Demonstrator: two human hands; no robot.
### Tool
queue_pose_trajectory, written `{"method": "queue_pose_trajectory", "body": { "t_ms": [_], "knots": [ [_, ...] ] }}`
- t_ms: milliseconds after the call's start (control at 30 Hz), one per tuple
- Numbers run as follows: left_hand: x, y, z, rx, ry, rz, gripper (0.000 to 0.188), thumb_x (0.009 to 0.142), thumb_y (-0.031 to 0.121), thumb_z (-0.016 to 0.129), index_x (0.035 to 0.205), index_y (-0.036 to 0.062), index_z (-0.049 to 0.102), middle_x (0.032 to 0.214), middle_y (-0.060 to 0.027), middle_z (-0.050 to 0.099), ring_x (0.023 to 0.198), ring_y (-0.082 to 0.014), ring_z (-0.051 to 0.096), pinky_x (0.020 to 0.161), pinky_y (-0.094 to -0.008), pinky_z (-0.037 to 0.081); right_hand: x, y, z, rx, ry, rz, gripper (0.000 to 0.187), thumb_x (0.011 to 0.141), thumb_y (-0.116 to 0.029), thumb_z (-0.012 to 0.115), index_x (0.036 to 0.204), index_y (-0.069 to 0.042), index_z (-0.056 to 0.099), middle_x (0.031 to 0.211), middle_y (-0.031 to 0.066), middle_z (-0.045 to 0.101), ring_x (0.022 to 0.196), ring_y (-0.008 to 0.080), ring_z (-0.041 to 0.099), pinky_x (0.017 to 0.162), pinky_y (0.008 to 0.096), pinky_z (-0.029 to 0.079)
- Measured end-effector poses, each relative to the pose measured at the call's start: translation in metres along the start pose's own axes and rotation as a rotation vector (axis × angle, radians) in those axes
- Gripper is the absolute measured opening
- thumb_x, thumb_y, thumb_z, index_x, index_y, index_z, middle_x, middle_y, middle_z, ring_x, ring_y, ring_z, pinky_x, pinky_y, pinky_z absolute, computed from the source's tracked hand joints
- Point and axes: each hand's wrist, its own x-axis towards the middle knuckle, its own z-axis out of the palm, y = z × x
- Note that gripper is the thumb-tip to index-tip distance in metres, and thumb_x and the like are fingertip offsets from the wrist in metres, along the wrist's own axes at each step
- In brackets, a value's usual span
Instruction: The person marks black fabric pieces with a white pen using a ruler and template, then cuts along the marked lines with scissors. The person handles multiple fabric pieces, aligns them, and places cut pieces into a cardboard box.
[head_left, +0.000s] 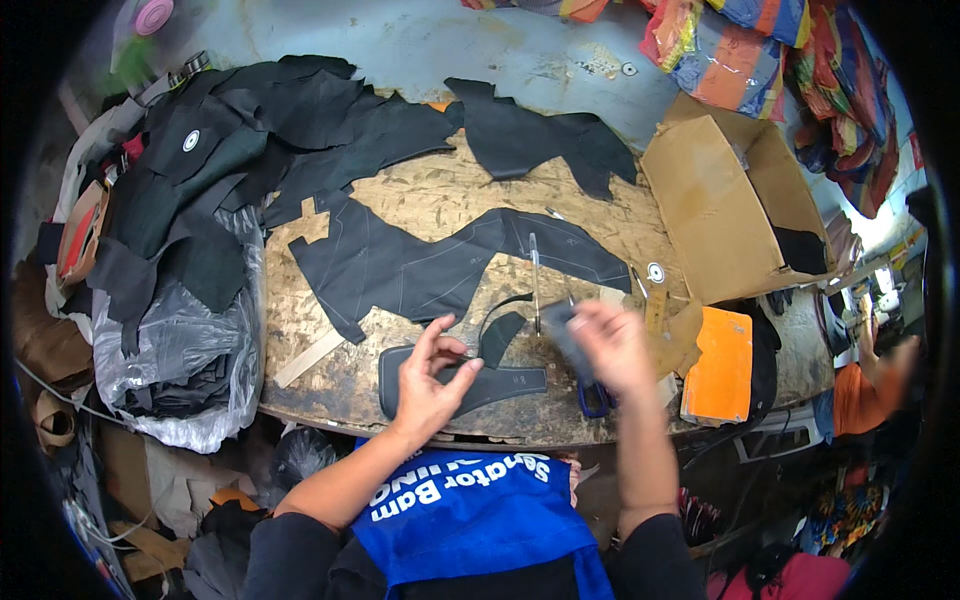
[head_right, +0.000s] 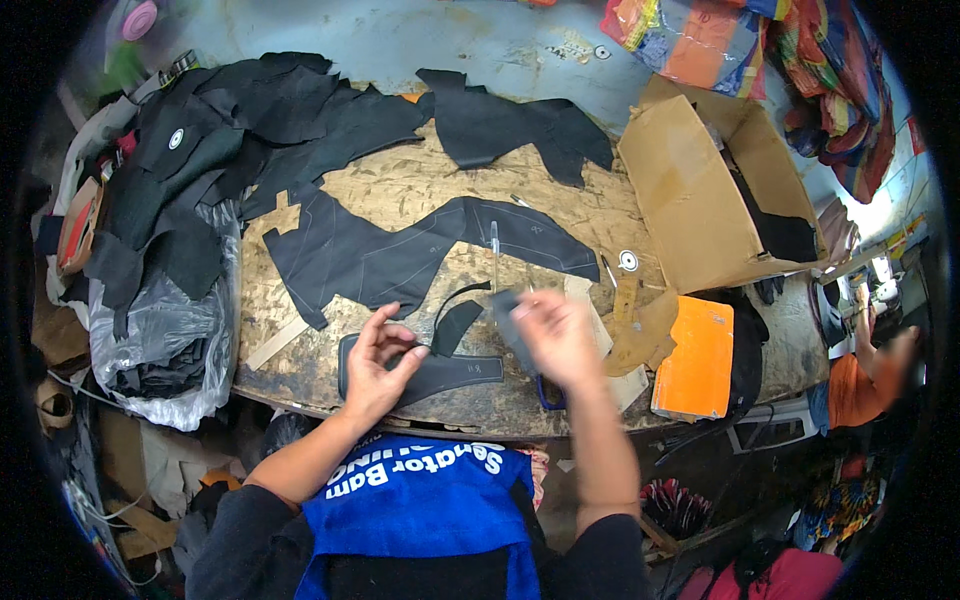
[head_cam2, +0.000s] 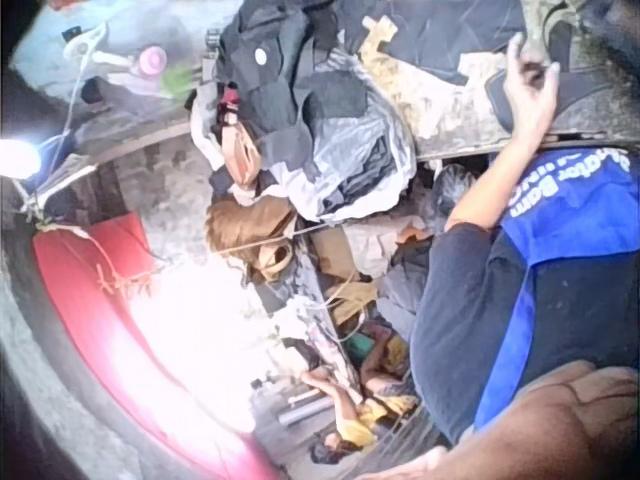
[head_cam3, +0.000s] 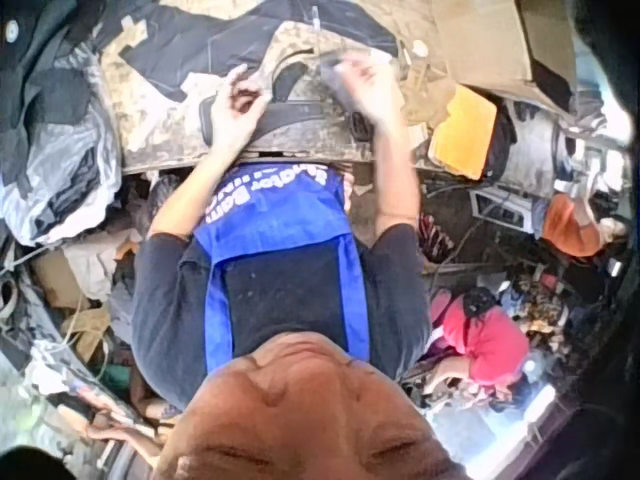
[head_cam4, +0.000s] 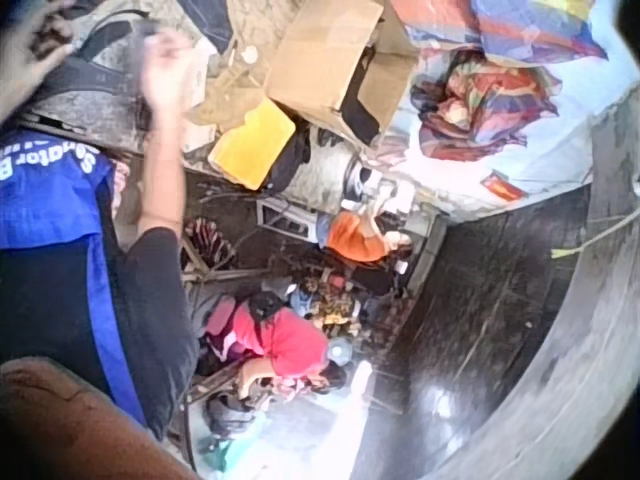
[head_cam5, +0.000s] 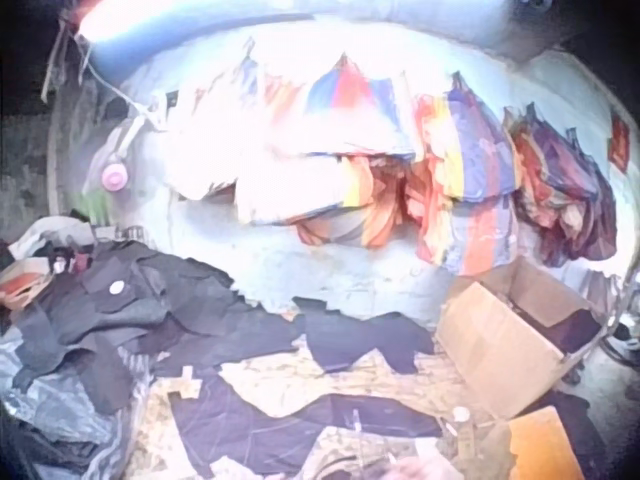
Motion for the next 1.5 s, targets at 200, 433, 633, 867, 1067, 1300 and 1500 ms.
{"method": "queue_pose_trajectory", "body": {
  "t_ms": [200,433,633,867,1067,1300,1500],
  "knots": [
    [-0.015,-0.007,-0.056,0.390,0.153,0.124,0.024,0.076,0.002,0.070,0.100,0.0006,0.065,0.089,-0.0100,0.064,0.081,-0.0182,0.063,0.076,-0.0283,0.050,0.096,-0.091,-0.189,-0.037,0.655,-0.135,0.024,0.089,-0.025,0.063,0.096,-0.002,0.065,0.081,-0.0005,0.063,0.071,0.0080,0.055,0.062,0.0246,0.046],
    [-0.018,-0.016,-0.083,0.482,0.279,0.111,0.019,0.080,-0.002,0.066,0.099,-0.0034,0.063,0.092,-0.0085,0.061,0.082,-0.0119,0.059,0.073,-0.0241,0.048,0.035,-0.072,-0.153,-0.474,0.362,-0.294,0.024,0.091,-0.026,0.061,0.098,-0.003,0.062,0.076,-0.0002,0.059,0.067,0.0082,0.053,0.059,0.0257,0.044],
    [-0.006,0.002,-0.082,0.592,0.256,0.132,0.019,0.078,0.001,0.068,0.096,-0.0018,0.064,0.084,-0.0090,0.062,0.072,-0.0128,0.059,0.066,-0.0246,0.048,-0.124,0.046,-0.048,-0.206,-0.748,0.374,0.027,0.086,-0.027,0.067,0.083,0.000,0.068,0.069,0.0052,0.066,0.065,0.0117,0.062,0.060,0.0273,0.049],
    [0.035,0.010,-0.010,0.988,-0.191,0.364,0.050,0.071,0.024,0.076,0.114,0.0047,0.059,0.089,-0.0151,0.063,0.081,-0.0279,0.061,0.071,-0.0369,0.050,-0.182,0.250,-0.057,0.059,-0.003,0.646,0.025,0.087,-0.023,0.063,0.076,0.000,0.067,0.064,0.0075,0.064,0.062,0.0156,0.062,0.060,0.0287,0.048],
    [0.061,-0.005,0.034,0.995,-0.376,0.151,0.049,0.071,0.017,0.074,0.115,0.0054,0.057,0.100,-0.0205,0.060,0.087,-0.0358,0.061,0.077,-0.0417,0.050,-0.135,0.293,-0.029,0.178,0.222,0.807,0.034,0.088,-0.031,0.059,0.077,0.001,0.067,0.066,0.0092,0.065,0.067,0.0191,0.063,0.064,0.0322,0.048],
    [0.093,0.003,0.014,0.733,-0.464,0.082,0.031,0.066,0.002,0.064,0.097,0.0040,0.067,0.073,-0.0090,0.062,0.065,-0.0183,0.060,0.062,-0.0313,0.050,-0.187,0.271,-0.026,0.068,0.089,0.860,0.045,0.090,-0.040,0.055,0.077,0.002,0.067,0.068,0.0113,0.066,0.072,0.0231,0.064,0.069,0.0362,0.049],
    [0.206,0.063,-0.049,0.938,0.278,0.255,0.080,0.064,0.028,0.083,0.128,-0.0017,0.046,0.112,-0.0236,0.058,0.092,-0.0256,0.061,0.078,-0.0368,0.050,-0.191,0.190,-0.031,-0.717,-0.270,0.638,0.053,0.091,-0.048,0.050,0.092,0.002,0.067,0.073,0.0125,0.066,0.077,0.0269,0.065,0.072,0.0362,0.050]
  ]
}}
